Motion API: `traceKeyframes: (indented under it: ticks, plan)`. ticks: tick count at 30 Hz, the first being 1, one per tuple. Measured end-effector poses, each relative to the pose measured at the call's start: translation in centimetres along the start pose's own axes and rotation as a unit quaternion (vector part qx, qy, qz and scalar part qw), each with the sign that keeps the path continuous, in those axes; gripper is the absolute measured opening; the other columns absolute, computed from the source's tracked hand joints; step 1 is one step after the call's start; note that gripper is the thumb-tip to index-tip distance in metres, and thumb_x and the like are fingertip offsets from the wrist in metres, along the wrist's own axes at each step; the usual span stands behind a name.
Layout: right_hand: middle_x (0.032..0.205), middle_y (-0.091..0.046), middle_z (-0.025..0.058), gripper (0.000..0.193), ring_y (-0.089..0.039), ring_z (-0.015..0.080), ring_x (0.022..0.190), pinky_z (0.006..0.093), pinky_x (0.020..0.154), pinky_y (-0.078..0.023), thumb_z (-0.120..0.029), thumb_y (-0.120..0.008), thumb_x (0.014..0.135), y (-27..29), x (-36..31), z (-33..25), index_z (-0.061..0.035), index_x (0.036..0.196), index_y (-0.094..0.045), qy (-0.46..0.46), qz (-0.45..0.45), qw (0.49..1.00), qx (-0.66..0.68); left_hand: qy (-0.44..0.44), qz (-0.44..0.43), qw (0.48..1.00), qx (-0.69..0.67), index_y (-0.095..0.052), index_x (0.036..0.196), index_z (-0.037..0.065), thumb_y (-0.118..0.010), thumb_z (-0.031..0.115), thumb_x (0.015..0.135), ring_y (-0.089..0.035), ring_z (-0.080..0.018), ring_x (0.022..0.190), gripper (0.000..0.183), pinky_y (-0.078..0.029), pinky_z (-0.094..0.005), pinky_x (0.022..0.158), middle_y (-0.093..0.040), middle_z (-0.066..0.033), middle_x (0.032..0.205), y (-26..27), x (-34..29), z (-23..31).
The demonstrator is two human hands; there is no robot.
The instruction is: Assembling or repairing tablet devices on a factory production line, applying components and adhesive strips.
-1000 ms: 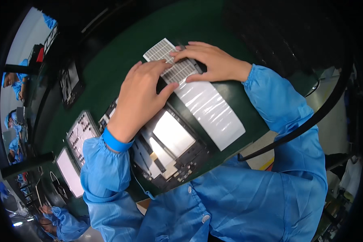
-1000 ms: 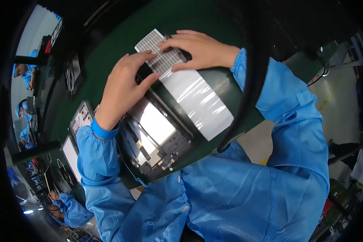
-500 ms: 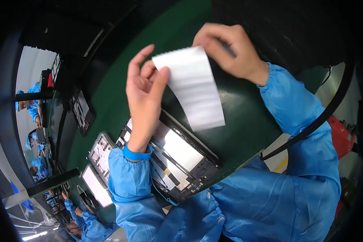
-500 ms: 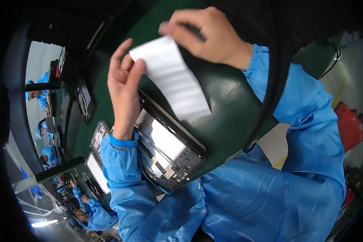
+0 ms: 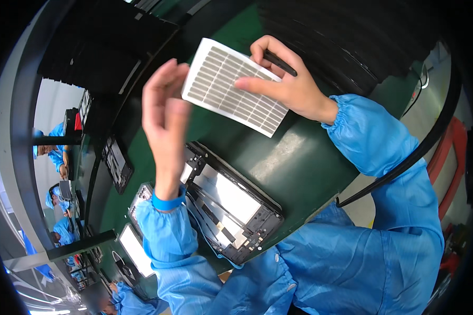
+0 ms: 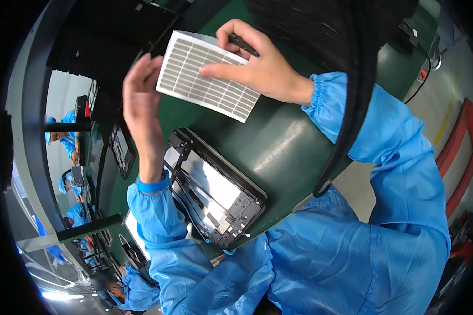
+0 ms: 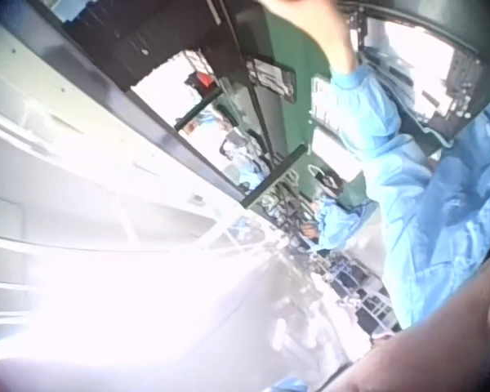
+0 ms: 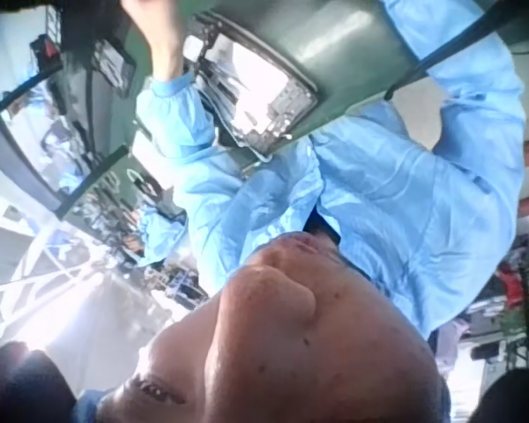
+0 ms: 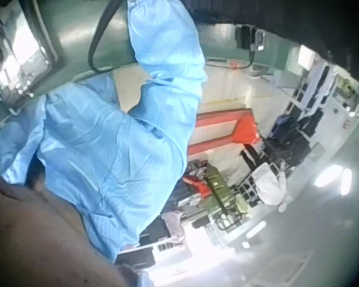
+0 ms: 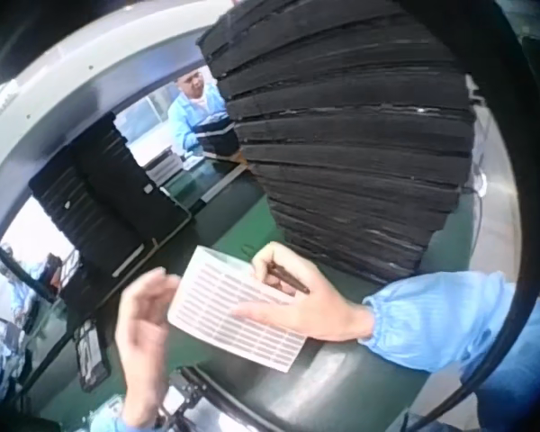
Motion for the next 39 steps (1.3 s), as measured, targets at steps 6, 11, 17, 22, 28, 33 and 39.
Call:
traceKeyframes:
  ticks: [6,11,17,22,28,33,39]
  plan:
    - [0.102,-0.063,0.0029,0.039,-0.059,0.0092,0.089,0.0285,0.08,-0.048,-0.015,-0.083,0.085,-0.3,0.0,-0.9,-0.009,0.102,-0.049,0.179,0.052,0.967,-0.175,0.094,0.047,0.992,0.073,-0.061,0.122,0.0,-0.077,0.002,0.087,-0.067,-0.013,0.099,0.038,-0.053,-0.0245,0.087,-0.069,-0.0083,0.108,-2.3,-0.6,-0.1]
    - [0.094,-0.067,0.0022,0.036,-0.061,0.0069,0.085,0.0258,0.081,-0.047,-0.008,-0.079,0.087,0.6,0.1,0.3,-0.0084,0.115,-0.056,0.066,-0.044,0.99,-0.121,0.123,0.01,0.989,0.079,-0.064,0.118,-0.002,-0.078,0.004,0.088,-0.067,-0.0099,0.09,0.034,-0.053,-0.0224,0.08,-0.072,-0.0071,0.101,-2.6,-2.0,0.3]
    - [0.08,-0.063,-0.0012,0.032,-0.057,0.0035,0.078,0.0222,0.072,-0.045,-0.007,-0.076,0.089,0.0,-0.6,-1.0,-0.0057,0.117,-0.061,0.026,-0.061,0.995,-0.078,0.163,0.09,0.981,0.057,-0.074,0.102,-0.005,-0.078,0.01,0.09,-0.063,-0.0047,0.075,0.02,-0.048,-0.0177,0.067,-0.074,-0.0035,0.085,-2.7,-3.7,0.0]
    - [0.077,-0.059,-0.0022,0.03,-0.053,0.0022,0.075,0.0204,0.07,-0.044,-0.007,-0.074,0.091,-0.3,-1.2,-1.3,-0.0048,0.118,-0.062,-0.013,-0.056,0.996,-0.072,0.175,0.092,0.98,0.034,-0.074,0.096,-0.004,-0.077,0.012,0.091,-0.058,-0.0026,0.071,0.018,-0.044,-0.0173,0.063,-0.071,-0.0002,0.082,-2.5,-4.1,-0.5]
    - [0.082,-0.061,-0.0009,0.035,-0.056,0.0035,0.078,0.0206,0.072,-0.046,-0.006,-0.076,0.09,-0.8,-1.0,0.0,-0.0053,0.119,-0.057,-0.009,-0.013,0.997,-0.073,0.169,0.114,0.973,0.109,-0.074,0.089,-0.002,-0.076,0.015,0.092,-0.049,-0.001,0.066,0.018,-0.038,-0.017,0.06,-0.063,0.0059,0.074,-1.9,-4.3,-1.4]
    - [0.09,-0.066,0.0036,0.043,-0.062,0.0053,0.083,0.0198,0.068,-0.048,-0.011,-0.083,0.085,-0.2,-1.0,0.2,-0.0053,0.112,-0.049,0.009,-0.008,0.997,-0.073,0.187,0.099,0.967,0.145,-0.073,0.092,-0.002,-0.074,0.017,0.094,-0.045,-0.001,0.066,0.019,-0.035,-0.0171,0.06,-0.057,0.0081,0.073,-2.1,-4.0,-0.8]
    - [0.092,-0.064,0.0026,0.035,-0.063,0.0065,0.087,0.0221,0.082,-0.051,-0.002,-0.077,0.089,0.4,-0.4,0.2,-0.0091,0.105,-0.046,-0.023,0.014,0.999,0.044,0.099,0.017,0.995,-0.015,-0.061,0.135,-0.002,-0.058,0.0,0.097,-0.06,-0.0214,0.125,0.037,-0.042,-0.0337,0.111,-0.068,-0.0117,0.129,-1.1,-4.3,0.0]
Point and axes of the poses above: each hand's wrist, its own x-axis towards the middle knuckle, its own y-axis out of the back of the hand, z = x × y, the point moved 1 cm from there along x, towards the middle knuckle
